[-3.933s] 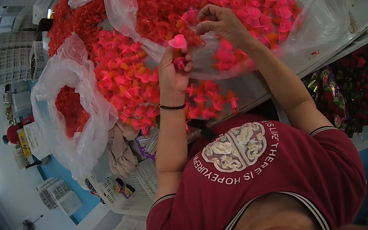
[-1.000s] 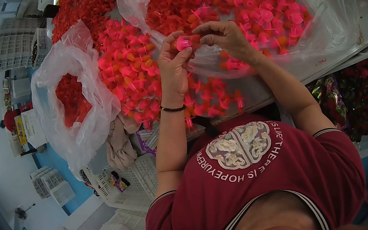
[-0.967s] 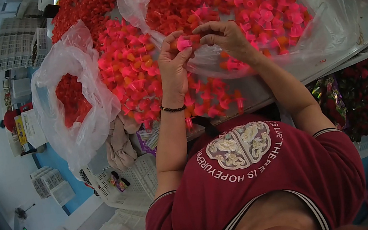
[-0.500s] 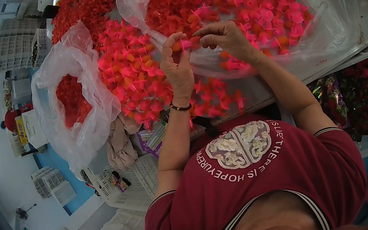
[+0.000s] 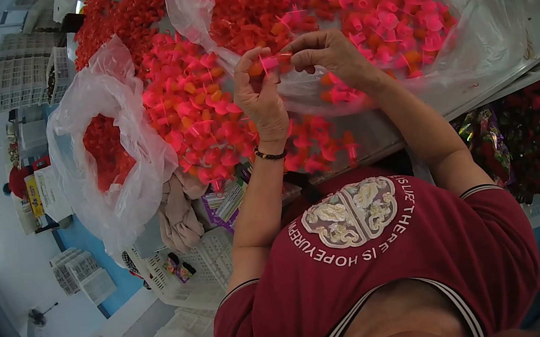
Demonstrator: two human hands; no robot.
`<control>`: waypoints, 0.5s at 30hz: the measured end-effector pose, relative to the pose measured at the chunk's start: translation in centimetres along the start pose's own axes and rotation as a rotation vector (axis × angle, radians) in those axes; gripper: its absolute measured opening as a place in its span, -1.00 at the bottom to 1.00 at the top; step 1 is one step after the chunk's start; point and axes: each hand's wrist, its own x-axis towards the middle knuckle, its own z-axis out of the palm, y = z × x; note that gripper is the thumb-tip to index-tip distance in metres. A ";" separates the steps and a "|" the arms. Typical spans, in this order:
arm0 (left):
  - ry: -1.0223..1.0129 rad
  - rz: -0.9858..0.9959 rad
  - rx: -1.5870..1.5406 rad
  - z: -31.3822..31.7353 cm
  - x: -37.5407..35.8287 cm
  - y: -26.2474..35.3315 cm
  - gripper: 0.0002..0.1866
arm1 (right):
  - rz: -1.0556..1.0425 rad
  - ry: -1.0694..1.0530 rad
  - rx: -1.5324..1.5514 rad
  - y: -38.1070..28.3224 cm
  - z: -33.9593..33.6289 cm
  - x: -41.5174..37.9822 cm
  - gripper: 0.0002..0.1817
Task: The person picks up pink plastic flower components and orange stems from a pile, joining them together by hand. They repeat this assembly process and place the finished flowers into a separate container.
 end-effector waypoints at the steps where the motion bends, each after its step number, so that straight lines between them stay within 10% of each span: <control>1: 0.003 -0.006 -0.006 0.0 0.0 -0.1 -0.69 | -0.008 -0.003 -0.002 0.2 -0.1 0.0 -0.78; 11: -0.039 0.220 0.340 -0.3 -0.3 -0.9 -0.66 | -0.147 -0.009 -0.299 0.3 0.3 -0.1 -0.78; 15: -0.149 0.007 0.234 -0.2 0.0 1.0 -0.66 | -0.132 -0.015 -0.309 1.1 0.1 0.2 -0.78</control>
